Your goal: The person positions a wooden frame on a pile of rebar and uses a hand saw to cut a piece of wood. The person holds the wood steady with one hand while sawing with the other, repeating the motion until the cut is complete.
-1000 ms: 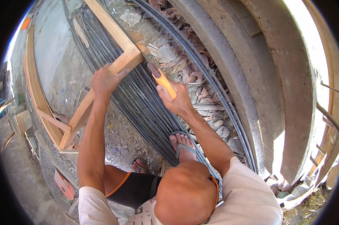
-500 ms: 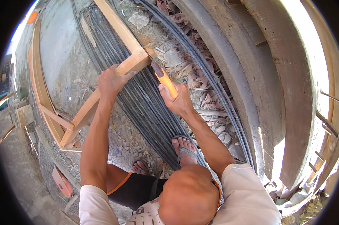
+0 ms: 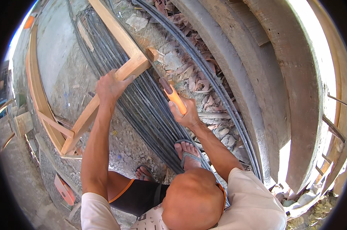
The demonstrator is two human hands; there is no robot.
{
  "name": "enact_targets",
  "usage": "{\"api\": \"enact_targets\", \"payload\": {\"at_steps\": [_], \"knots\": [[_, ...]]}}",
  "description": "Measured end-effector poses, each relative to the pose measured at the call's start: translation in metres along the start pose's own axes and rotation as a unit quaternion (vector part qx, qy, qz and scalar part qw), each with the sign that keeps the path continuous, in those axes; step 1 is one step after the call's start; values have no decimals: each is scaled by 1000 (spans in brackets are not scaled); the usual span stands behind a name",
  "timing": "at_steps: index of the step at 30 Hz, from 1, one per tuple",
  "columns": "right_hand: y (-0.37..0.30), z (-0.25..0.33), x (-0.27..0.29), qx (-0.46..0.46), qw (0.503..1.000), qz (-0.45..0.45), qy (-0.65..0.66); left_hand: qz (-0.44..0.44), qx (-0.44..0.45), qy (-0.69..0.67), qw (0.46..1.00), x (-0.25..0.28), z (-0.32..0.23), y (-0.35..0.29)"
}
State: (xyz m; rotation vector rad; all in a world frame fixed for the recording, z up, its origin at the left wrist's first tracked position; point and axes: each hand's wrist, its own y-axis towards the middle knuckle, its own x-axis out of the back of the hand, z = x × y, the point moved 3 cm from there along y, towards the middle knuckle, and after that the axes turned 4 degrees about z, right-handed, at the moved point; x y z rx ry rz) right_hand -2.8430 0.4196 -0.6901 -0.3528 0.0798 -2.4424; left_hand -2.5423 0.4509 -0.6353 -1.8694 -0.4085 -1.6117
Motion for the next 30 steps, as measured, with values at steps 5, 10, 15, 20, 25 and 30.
{"api": "enact_targets", "payload": {"at_steps": [5, 10, 15, 20, 25, 30], "knots": [[-76, 3, 26, -32, 997, 53, -40, -18, 9, -7, 1000, 0, 11, 1], [-129, -9, 55, -63, 996, 51, -42, -8, 10, 14, 1000, -2, 7, -3], [-68, 11, 41, -33, 997, 35, -55, -30, -4, -2, 1000, -2, 10, -4], [-120, -21, 45, 76, 991, 13, -105, -68, -30, -54, 996, 12, 3, -8], [-197, -18, 86, 34, 990, 56, -125, -192, -230, -177, 938, 32, -82, -39], [-237, -24, 111, 66, 980, 75, -170, 70, -139, -82, 984, -76, -162, 15]]}}
